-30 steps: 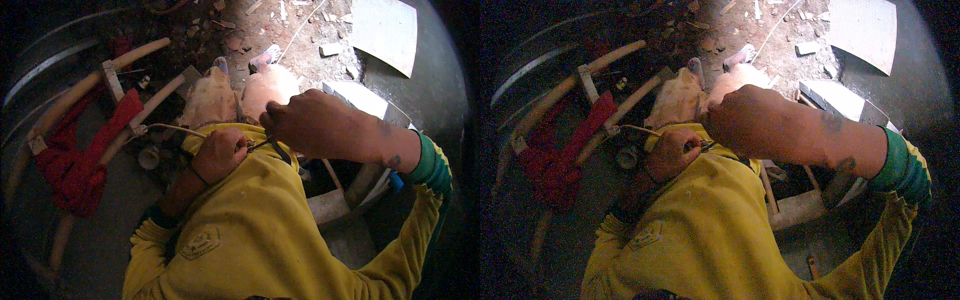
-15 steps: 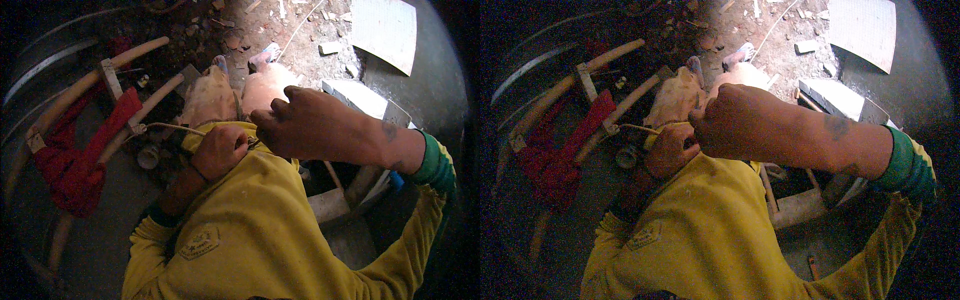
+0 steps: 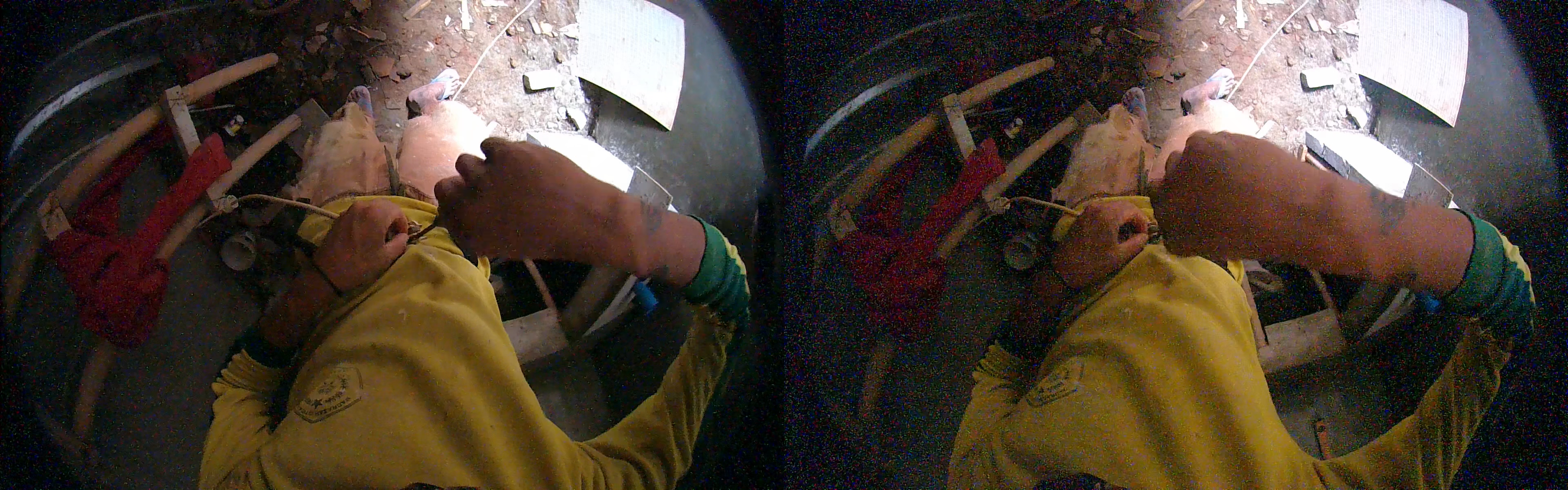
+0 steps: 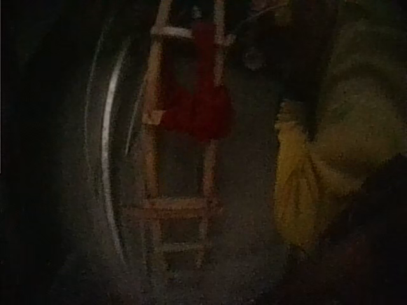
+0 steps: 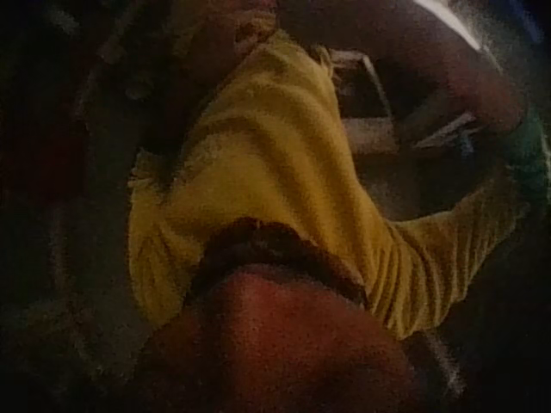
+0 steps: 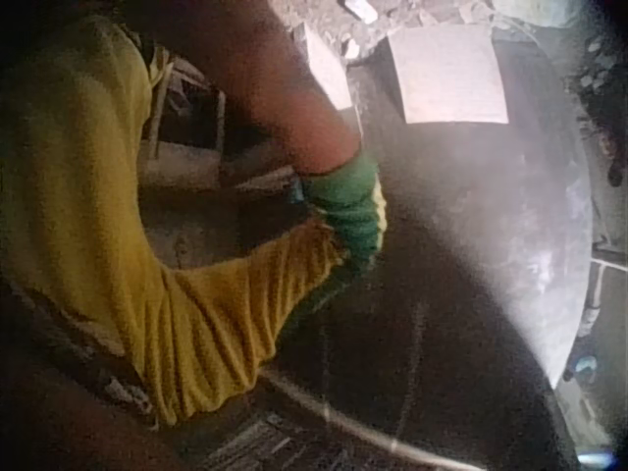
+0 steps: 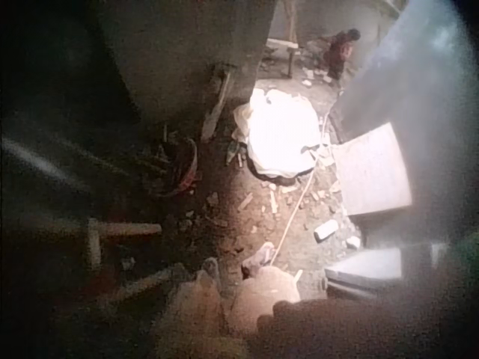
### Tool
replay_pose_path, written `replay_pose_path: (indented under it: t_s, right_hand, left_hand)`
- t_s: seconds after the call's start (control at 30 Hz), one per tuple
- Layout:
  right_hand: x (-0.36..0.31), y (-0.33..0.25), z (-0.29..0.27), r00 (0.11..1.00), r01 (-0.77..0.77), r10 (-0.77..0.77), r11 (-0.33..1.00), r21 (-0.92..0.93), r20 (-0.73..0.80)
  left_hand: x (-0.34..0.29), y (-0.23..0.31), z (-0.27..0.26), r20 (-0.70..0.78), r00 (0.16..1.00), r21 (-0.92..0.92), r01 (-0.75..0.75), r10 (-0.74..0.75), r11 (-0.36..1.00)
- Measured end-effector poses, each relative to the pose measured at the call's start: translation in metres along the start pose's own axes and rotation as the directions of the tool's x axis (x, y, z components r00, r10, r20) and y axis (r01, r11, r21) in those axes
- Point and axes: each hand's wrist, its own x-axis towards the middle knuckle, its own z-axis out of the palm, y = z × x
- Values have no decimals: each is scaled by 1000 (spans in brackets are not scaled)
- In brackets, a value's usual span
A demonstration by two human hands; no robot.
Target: The person uses a screwdriver to adjust screws on a small white electrical socket held in their hands. After completing the adjustment, the person walks through a construction area and pours a powdery substance from a bag into a metal basin.
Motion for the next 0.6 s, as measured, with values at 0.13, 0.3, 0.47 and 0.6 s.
replay_pose_path:
  t_s: [0.13, 0.3, 0.47, 0.6]
  right_hand:
    - [-3, -3, 18, 997, 8, 4, 990, 140, -83]
    - [-2, -4, 20, 962, 8, 21, 995, 103, -272]
    - [-3, -7, 13, 993, 68, -66, 998, 11, -96]
    - [-7, -11, 26, 967, -53, 81, 992, 118, -241]
  left_hand:
    - [-5, -12, 10, 0, 999, 9, -46, 46, 999]
    - [-4, -13, 14, -60, 997, 99, -42, 48, 994]
    - [-4, -8, 9, 13, 1000, 26, -28, 27, 999]
    - [-4, -13, 14, -73, 992, 66, -98, 102, 993]
